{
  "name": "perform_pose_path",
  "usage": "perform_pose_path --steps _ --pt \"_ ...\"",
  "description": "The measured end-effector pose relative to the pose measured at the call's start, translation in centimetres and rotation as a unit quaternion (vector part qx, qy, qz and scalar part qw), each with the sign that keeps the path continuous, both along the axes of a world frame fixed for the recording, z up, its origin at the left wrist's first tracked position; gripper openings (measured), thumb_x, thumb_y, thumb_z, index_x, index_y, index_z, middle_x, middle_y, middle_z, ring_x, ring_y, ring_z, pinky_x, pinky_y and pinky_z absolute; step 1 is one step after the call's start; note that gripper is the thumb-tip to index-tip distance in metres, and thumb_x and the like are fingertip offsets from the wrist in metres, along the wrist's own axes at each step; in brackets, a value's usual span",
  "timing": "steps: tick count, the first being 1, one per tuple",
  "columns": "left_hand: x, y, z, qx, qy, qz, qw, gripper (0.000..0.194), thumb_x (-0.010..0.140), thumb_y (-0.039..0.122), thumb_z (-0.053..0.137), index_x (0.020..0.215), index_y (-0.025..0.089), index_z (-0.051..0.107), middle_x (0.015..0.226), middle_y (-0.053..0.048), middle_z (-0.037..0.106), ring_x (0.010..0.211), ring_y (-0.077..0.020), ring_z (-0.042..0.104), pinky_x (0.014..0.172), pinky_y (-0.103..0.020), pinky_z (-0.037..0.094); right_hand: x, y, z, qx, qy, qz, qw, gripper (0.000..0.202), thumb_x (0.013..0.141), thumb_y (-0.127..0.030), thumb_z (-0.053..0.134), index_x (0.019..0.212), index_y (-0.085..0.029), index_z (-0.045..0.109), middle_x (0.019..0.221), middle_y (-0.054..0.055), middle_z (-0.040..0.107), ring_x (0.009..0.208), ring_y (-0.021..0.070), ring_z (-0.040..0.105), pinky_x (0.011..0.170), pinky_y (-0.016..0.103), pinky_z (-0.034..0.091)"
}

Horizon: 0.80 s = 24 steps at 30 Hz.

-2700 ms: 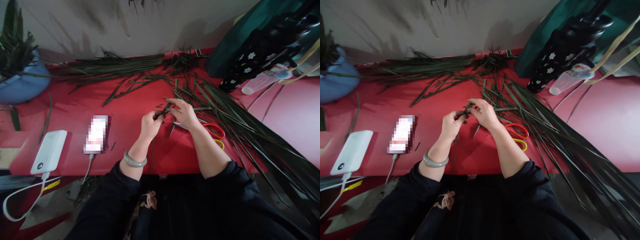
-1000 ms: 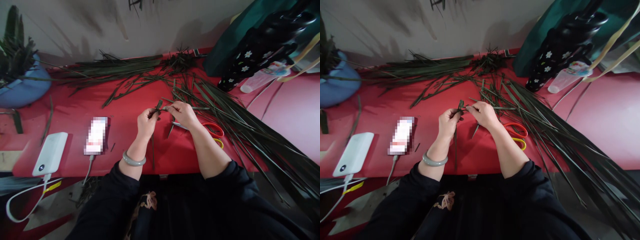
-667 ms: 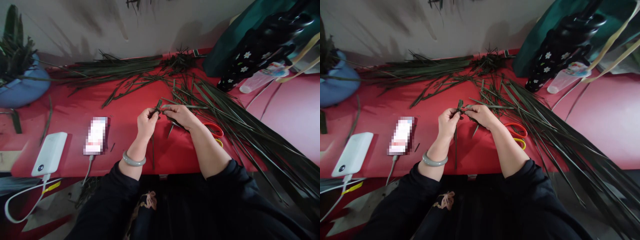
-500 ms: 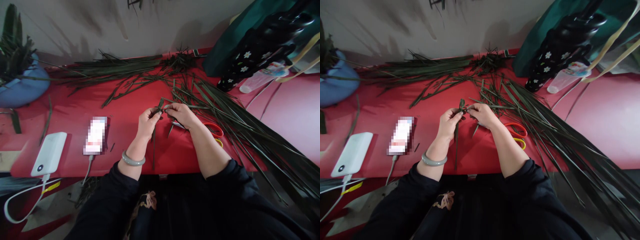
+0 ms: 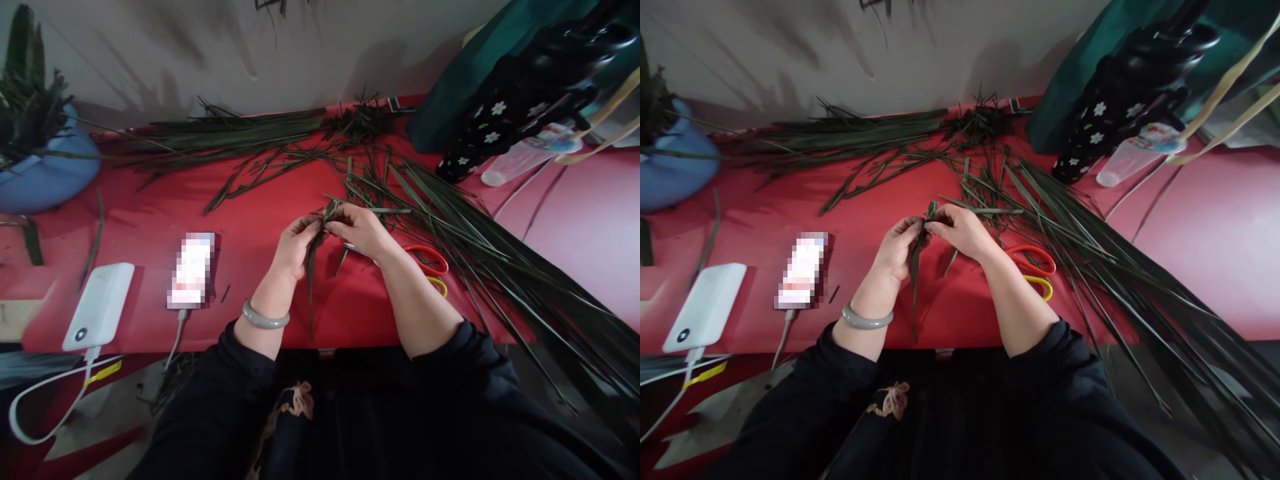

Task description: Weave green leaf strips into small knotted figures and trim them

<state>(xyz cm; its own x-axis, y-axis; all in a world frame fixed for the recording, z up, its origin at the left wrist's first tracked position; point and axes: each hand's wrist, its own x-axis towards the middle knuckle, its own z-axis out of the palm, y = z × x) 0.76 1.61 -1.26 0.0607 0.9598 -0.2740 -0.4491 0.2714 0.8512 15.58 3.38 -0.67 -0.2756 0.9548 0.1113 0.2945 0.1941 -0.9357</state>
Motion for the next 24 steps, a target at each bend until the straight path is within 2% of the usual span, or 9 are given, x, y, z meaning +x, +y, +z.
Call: perform_pose_path --steps 3,8,12,17,24 --pt "0.0 -0.1 -0.1 -0.014 -0.008 -0.016 1.0 0.019 0.066 0.022 0.073 0.07 0.017 0.055 0.061 0.005 0.058 0.054 -0.0058 0.056 0.057 -0.02 0.045 0.0 0.0 0.1 0.021 0.004 0.012 1.0 0.016 0.075 -0.027 0.06 0.085 -0.017 0.067 0.079 0.001 0.069 0.075 0.0141 0.062 0.074 0.028 0.048" --pt "-0.2 -0.2 -0.5 -0.044 -0.028 -0.064 0.997 0.02 0.068 0.031 0.072 0.076 0.015 0.061 0.069 0.0 0.064 0.056 -0.0087 0.058 0.057 -0.023 0.048 0.2 -0.1 0.1 0.01 0.034 0.007 0.999 0.02 0.075 -0.025 0.06 0.091 -0.019 0.071 0.081 0.001 0.071 0.078 0.0153 0.065 0.08 0.031 0.05" --pt "-0.6 -0.3 -0.6 -0.05 -0.061 -0.1 0.992 0.021 0.068 0.031 0.073 0.074 0.015 0.061 0.063 0.001 0.061 0.053 -0.0084 0.057 0.052 -0.022 0.046 0.5 -0.1 0.4 0.019 0.028 0.013 0.999 0.022 0.075 -0.023 0.06 0.092 -0.021 0.073 0.086 0.001 0.072 0.086 0.0166 0.065 0.085 0.032 0.049" --pt "-0.8 -0.5 0.1 -0.047 -0.081 -0.091 0.991 0.015 0.072 0.027 0.071 0.076 0.016 0.061 0.064 0.003 0.06 0.053 -0.0076 0.057 0.055 -0.022 0.047 0.6 -0.3 0.8 0.029 0.009 0.026 0.999 0.027 0.076 -0.022 0.059 0.1 -0.023 0.072 0.094 0.0 0.072 0.09 0.017 0.065 0.087 0.032 0.049" --pt "-1.0 -0.6 0.6 -0.033 -0.11 -0.086 0.99 0.01 0.079 0.027 0.064 0.082 0.017 0.061 0.07 0.001 0.064 0.058 -0.0077 0.06 0.058 -0.02 0.05 1.2 -0.1 0.2 0.047 -0.027 -0.042 0.998 0.024 0.078 -0.023 0.057 0.096 -0.022 0.072 0.09 0.002 0.073 0.079 0.0163 0.066 0.08 0.033 0.051"
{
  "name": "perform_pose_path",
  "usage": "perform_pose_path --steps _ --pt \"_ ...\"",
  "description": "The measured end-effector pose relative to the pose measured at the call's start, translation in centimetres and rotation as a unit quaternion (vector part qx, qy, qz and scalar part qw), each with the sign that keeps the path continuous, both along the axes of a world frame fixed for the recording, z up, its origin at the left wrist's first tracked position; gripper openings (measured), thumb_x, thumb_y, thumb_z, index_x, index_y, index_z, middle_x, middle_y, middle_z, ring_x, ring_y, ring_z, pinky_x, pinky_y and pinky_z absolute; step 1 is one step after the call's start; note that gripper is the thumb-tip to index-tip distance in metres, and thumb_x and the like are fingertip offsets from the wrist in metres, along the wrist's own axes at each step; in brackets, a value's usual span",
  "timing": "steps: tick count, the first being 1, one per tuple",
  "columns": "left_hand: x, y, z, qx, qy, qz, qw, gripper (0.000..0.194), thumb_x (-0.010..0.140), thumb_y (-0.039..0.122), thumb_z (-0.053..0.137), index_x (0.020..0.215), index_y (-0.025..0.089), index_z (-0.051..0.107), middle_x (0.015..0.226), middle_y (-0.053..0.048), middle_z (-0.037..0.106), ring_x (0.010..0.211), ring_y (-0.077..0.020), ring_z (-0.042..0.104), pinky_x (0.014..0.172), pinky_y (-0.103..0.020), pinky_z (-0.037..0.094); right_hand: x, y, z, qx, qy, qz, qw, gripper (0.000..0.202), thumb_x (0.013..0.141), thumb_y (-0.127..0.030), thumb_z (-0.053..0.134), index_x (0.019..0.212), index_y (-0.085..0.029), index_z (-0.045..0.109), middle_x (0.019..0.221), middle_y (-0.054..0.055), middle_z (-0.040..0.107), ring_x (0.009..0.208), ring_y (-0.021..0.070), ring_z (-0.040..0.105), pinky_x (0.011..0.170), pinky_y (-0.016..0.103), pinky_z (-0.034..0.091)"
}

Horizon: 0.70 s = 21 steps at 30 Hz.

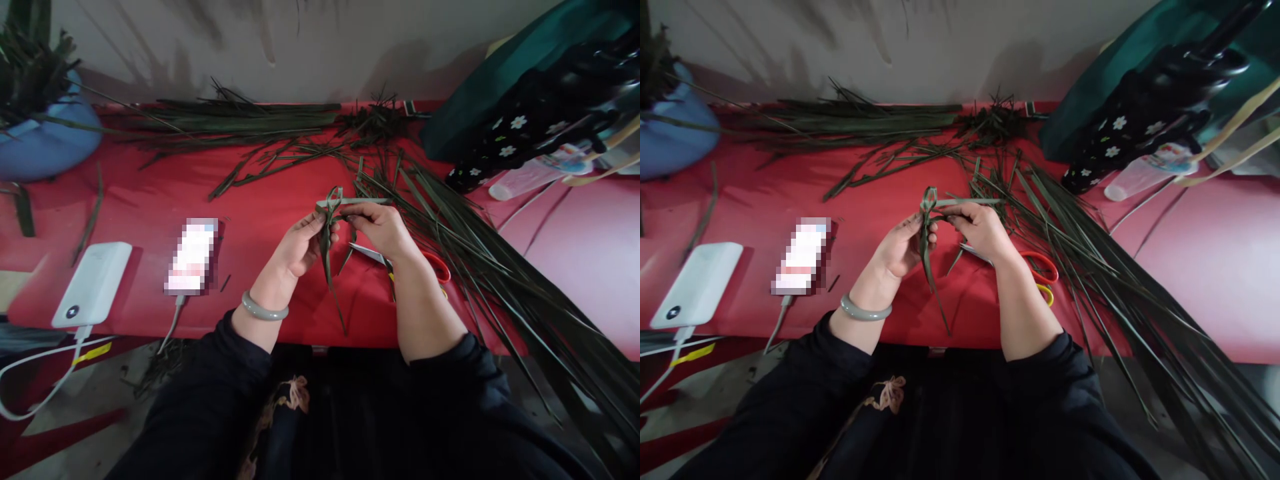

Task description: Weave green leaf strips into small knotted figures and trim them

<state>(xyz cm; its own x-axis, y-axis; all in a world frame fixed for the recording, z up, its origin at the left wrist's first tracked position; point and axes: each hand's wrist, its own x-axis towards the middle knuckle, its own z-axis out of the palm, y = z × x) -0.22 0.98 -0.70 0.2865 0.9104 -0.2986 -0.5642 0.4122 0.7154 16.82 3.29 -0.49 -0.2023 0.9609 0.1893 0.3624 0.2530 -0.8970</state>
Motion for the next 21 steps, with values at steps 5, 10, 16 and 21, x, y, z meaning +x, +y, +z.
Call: perform_pose_path --steps 5,10,16,21 --pt "-0.03 0.08 0.0 -0.001 -0.003 0.014 1.0 0.01 0.078 0.025 0.065 0.082 0.017 0.059 0.072 0.001 0.065 0.06 -0.0082 0.062 0.061 -0.021 0.051 0.04 0.02 0.13 0.057 -0.036 -0.068 0.995 0.023 0.08 -0.023 0.054 0.095 -0.02 0.071 0.09 0.003 0.072 0.083 0.0168 0.066 0.08 0.033 0.051" --pt "-0.03 0.0 0.26 0.005 -0.031 0.01 0.999 0.011 0.074 0.016 0.066 0.083 0.017 0.06 0.074 0.001 0.066 0.061 -0.0081 0.062 0.061 -0.02 0.05 0.15 0.05 0.57 0.132 -0.093 -0.134 0.978 0.022 0.081 -0.02 0.051 0.092 -0.021 0.07 0.09 0.005 0.071 0.085 0.0186 0.065 0.08 0.035 0.051" --pt "0.08 0.24 0.03 0.0 -0.025 0.036 0.999 0.008 0.075 0.015 0.064 0.082 0.016 0.06 0.074 0.0 0.067 0.057 -0.0073 0.06 0.056 -0.019 0.048 -0.19 -0.51 0.86 0.236 -0.177 -0.135 0.946 0.018 0.082 -0.026 0.054 0.092 -0.023 0.068 0.105 0.007 0.069 0.122 0.028 0.05 0.106 0.054 0.03" --pt "0.11 0.36 -0.18 0.006 -0.034 0.032 0.999 0.007 0.075 0.016 0.064 0.082 0.016 0.062 0.075 -0.001 0.067 0.056 -0.0073 0.059 0.054 -0.019 0.046 -0.75 -0.88 0.73 0.184 -0.172 -0.058 0.966 0.021 0.085 -0.033 0.049 0.094 -0.024 0.067 0.103 0.005 0.071 0.122 0.0268 0.052 0.106 0.056 0.029"
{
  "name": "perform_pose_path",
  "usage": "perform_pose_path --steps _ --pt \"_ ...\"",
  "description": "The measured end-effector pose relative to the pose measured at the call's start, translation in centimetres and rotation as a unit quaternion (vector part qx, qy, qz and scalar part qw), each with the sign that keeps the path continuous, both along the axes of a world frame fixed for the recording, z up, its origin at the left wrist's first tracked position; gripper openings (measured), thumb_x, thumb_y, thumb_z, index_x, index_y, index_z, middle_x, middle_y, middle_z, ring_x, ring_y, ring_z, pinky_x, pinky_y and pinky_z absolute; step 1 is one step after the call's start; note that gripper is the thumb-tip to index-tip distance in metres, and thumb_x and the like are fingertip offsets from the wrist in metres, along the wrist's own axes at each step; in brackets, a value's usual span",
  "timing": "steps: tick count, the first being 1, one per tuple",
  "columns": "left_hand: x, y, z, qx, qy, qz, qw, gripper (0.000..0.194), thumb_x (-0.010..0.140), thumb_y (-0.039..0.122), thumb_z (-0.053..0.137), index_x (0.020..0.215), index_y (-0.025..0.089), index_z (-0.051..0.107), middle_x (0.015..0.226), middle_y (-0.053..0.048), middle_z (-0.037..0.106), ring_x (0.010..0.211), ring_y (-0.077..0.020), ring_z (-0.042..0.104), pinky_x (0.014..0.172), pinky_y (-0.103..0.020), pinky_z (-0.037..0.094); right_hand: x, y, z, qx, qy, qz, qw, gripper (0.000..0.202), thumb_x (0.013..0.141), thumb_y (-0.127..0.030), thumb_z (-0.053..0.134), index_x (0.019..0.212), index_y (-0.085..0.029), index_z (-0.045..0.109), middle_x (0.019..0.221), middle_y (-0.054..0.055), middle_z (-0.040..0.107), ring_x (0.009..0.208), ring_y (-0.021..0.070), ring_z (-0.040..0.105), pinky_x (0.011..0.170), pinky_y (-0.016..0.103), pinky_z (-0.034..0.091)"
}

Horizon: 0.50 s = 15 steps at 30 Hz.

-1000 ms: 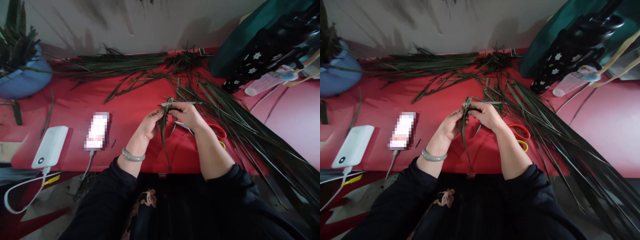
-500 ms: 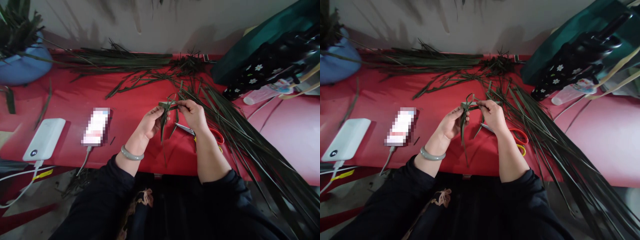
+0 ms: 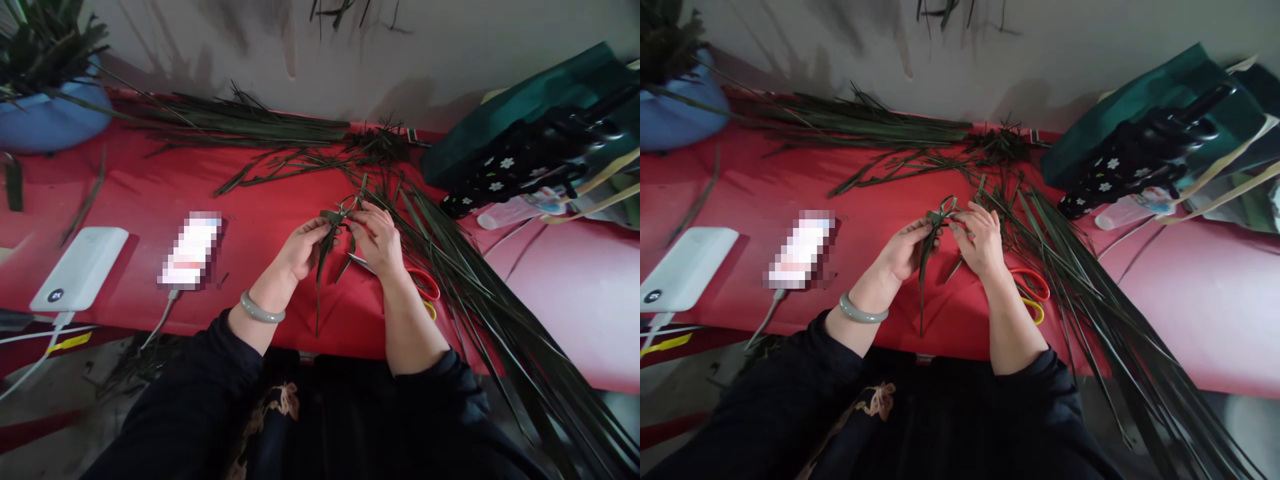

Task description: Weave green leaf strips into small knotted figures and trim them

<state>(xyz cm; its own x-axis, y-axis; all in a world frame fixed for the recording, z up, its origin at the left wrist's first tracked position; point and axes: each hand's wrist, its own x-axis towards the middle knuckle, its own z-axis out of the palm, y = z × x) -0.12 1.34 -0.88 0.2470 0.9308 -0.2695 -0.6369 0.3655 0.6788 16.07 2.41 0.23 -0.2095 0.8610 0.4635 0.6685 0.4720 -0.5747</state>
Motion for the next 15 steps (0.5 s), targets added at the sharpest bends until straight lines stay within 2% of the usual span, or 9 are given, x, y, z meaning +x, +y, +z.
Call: perform_pose_path --steps 3,6,10,15 --pt "0.3 -0.1 0.0 0.003 0.004 0.005 1.0 0.009 0.073 0.015 0.066 0.082 0.016 0.064 0.075 -0.001 0.067 0.058 -0.0077 0.06 0.056 -0.02 0.047 -0.2 0.1 -0.1 -0.029 0.052 0.008 0.998 0.022 0.084 -0.035 0.05 0.09 -0.023 0.067 0.102 0.007 0.071 0.114 0.0249 0.058 0.098 0.046 0.041" --pt "0.8 -0.3 -0.1 0.03 0.023 0.02 0.999 0.01 0.069 0.014 0.069 0.078 0.016 0.064 0.072 0.0 0.066 0.06 -0.0073 0.059 0.062 -0.021 0.047 -0.6 0.0 -0.4 -0.076 0.105 -0.005 0.992 0.023 0.08 -0.039 0.056 0.082 -0.02 0.067 0.091 0.007 0.071 0.094 0.0223 0.064 0.085 0.037 0.047" --pt "1.2 -0.4 -0.3 0.047 0.044 0.025 0.998 0.014 0.067 0.016 0.071 0.079 0.017 0.065 0.074 0.001 0.066 0.065 -0.0075 0.06 0.067 -0.022 0.047 -1.2 0.0 -1.0 -0.173 0.222 0.0 0.96 0.023 0.079 -0.04 0.056 0.077 -0.018 0.065 0.073 0.001 0.067 0.072 0.0152 0.061 0.073 0.029 0.047" --pt "1.1 -0.4 -0.4 0.059 0.059 0.015 0.996 0.024 0.064 0.02 0.074 0.085 0.018 0.064 0.077 0.001 0.065 0.069 -0.0094 0.061 0.069 -0.025 0.048 -1.4 0.1 -1.4 -0.201 0.314 0.023 0.928 0.023 0.079 -0.041 0.057 0.075 -0.018 0.063 0.069 -0.002 0.061 0.067 0.0112 0.055 0.068 0.025 0.044"
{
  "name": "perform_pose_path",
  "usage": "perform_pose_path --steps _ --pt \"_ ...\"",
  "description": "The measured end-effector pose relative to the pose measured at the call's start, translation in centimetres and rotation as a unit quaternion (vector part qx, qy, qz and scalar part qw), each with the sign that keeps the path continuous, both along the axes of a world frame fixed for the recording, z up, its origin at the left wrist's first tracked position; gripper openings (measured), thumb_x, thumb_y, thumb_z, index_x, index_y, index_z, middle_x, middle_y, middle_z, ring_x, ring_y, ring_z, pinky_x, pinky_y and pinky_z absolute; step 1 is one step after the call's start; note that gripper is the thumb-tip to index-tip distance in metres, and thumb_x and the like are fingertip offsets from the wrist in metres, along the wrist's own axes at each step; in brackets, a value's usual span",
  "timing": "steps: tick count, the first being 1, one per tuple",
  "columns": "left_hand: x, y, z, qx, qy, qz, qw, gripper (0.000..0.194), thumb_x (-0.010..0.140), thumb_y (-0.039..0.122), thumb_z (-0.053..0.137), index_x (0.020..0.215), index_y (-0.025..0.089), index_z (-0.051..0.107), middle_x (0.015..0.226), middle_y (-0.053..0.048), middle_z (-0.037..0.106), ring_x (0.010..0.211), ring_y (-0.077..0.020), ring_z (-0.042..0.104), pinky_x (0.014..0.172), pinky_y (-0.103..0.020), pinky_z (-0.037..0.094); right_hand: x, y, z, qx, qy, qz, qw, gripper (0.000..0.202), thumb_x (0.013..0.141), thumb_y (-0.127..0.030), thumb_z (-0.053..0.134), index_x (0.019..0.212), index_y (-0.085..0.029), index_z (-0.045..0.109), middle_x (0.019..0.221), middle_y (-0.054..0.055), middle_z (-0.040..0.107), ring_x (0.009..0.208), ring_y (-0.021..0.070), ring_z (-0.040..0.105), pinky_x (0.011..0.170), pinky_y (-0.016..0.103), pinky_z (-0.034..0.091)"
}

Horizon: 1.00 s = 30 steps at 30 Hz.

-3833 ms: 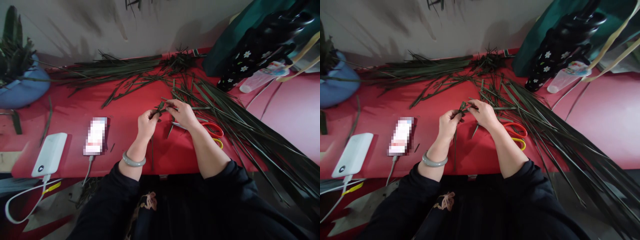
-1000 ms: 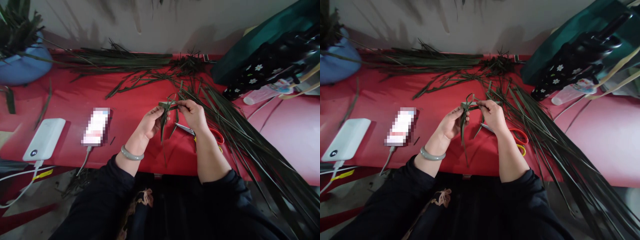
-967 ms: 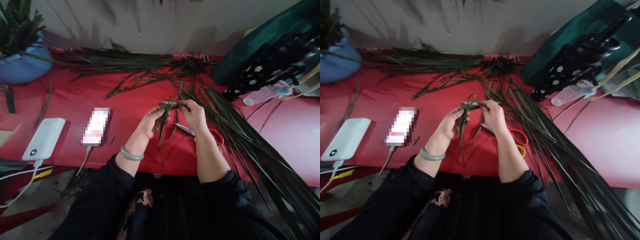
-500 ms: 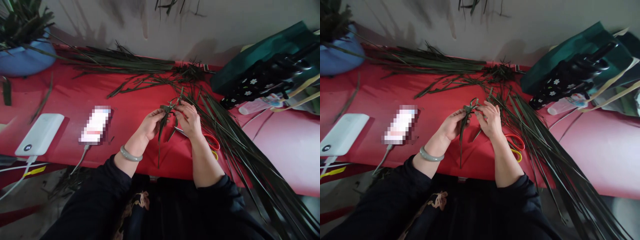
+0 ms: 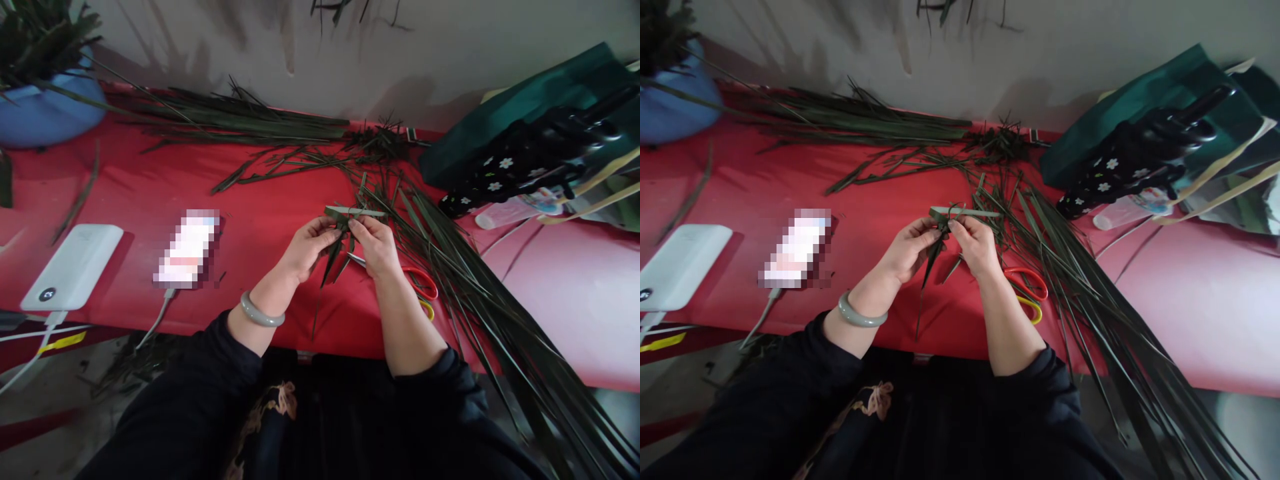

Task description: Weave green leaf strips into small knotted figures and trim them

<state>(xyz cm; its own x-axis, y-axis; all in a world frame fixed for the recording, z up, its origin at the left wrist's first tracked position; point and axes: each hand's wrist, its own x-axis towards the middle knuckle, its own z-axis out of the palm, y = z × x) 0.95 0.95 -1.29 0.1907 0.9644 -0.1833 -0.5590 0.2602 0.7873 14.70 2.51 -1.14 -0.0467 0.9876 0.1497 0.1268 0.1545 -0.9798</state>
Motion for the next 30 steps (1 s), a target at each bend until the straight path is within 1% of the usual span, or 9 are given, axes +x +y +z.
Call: perform_pose_path --steps 4,8,11,14,17,20,22,26,30 --pt "0.0 -0.1 -0.1 0.053 0.097 0.048 0.993 0.028 0.066 0.026 0.073 0.09 0.017 0.061 0.074 0.001 0.064 0.067 -0.0096 0.06 0.065 -0.024 0.048 0.2 0.1 0.1 0.017 -0.001 -0.016 1.0 0.019 0.078 -0.037 0.059 0.076 -0.018 0.064 0.07 -0.002 0.062 0.067 0.0107 0.054 0.069 0.025 0.043" --pt "0.3 -0.5 -0.2 0.17 0.251 0.152 0.941 0.042 0.066 0.033 0.075 0.099 0.017 0.054 0.08 -0.002 0.065 0.072 -0.0115 0.062 0.068 -0.024 0.049 0.3 0.1 0.0 0.042 -0.074 -0.061 0.994 0.021 0.078 -0.036 0.058 0.074 -0.017 0.064 0.066 -0.002 0.062 0.065 0.0114 0.055 0.066 0.025 0.042" --pt "0.3 -0.8 -0.3 0.253 0.344 0.152 0.891 0.05 0.065 0.036 0.076 0.106 0.017 0.054 0.093 -0.006 0.068 0.078 -0.0146 0.064 0.073 -0.027 0.051 0.3 0.1 -0.1 0.051 -0.109 -0.062 0.991 0.021 0.078 -0.036 0.058 0.074 -0.017 0.065 0.065 -0.002 0.062 0.063 0.0115 0.055 0.064 0.025 0.042" --pt "0.1 -0.8 -0.3 0.274 0.393 0.132 0.868 0.038 0.069 0.032 0.073 0.102 0.017 0.061 0.097 -0.008 0.07 0.087 -0.0174 0.065 0.08 -0.03 0.051 0.3 0.1 -0.3 0.054 -0.116 -0.043 0.991 0.023 0.078 -0.039 0.058 0.078 -0.018 0.067 0.067 -0.001 0.064 0.065 0.0124 0.057 0.065 0.026 0.043" --pt "-0.1 -0.6 -0.2 0.241 0.354 0.108 0.897 0.027 0.074 0.025 0.066 0.1 0.016 0.065 0.095 -0.007 0.071 0.086 -0.0165 0.066 0.081 -0.03 0.052 0.4 0.1 -0.4 0.06 -0.096 -0.02 0.993 0.027 0.081 -0.043 0.056 0.083 -0.019 0.068 0.07 -0.001 0.066 0.068 0.0132 0.06 0.066 0.027 0.045" --pt "-0.2 -0.3 -0.1 0.182 0.236 0.083 0.951 0.024 0.075 0.025 0.062 0.096 0.015 0.067 0.087 -0.005 0.071 0.074 -0.0137 0.065 0.07 -0.028 0.054 0.4 0.0 -0.1 0.069 -0.092 -0.008 0.993 0.024 0.082 -0.039 0.055 0.087 -0.02 0.068 0.075 0.0 0.069 0.072 0.0135 0.062 0.069 0.026 0.047" --pt "-0.2 -0.1 -0.1 0.14 0.158 0.079 0.974 0.023 0.072 0.027 0.063 0.09 0.015 0.068 0.081 -0.004 0.07 0.068 -0.012 0.063 0.064 -0.026 0.053 0.3 -0.1 0.2 0.072 -0.107 -0.01 0.992 0.02 0.081 -0.035 0.057 0.088 -0.02 0.069 0.078 0.0 0.071 0.074 0.0139 0.064 0.071 0.027 0.048" --pt "-0.2 -0.1 0.1 0.077 0.088 0.074 0.99 0.02 0.069 0.026 0.064 0.085 0.014 0.068 0.074 -0.003 0.069 0.061 -0.0102 0.062 0.062 -0.025 0.052 0.2 -0.3 0.7 0.08 -0.131 -0.005 0.988 0.016 0.079 -0.028 0.059 0.089 -0.021 0.069 0.082 0.001 0.072 0.079 0.0147 0.065 0.077 0.028 0.049" --pt "-0.2 0.0 0.1 0.07 0.074 0.068 0.992 0.017 0.069 0.025 0.062 0.081 0.014 0.068 0.07 -0.002 0.068 0.056 -0.0088 0.06 0.058 -0.023 0.05 0.2 -0.3 0.8 0.09 -0.163 -0.011 0.983 0.011 0.077 -0.026 0.061 0.084 -0.021 0.068 0.08 0.001 0.072 0.078 0.0155 0.066 0.077 0.029 0.049"
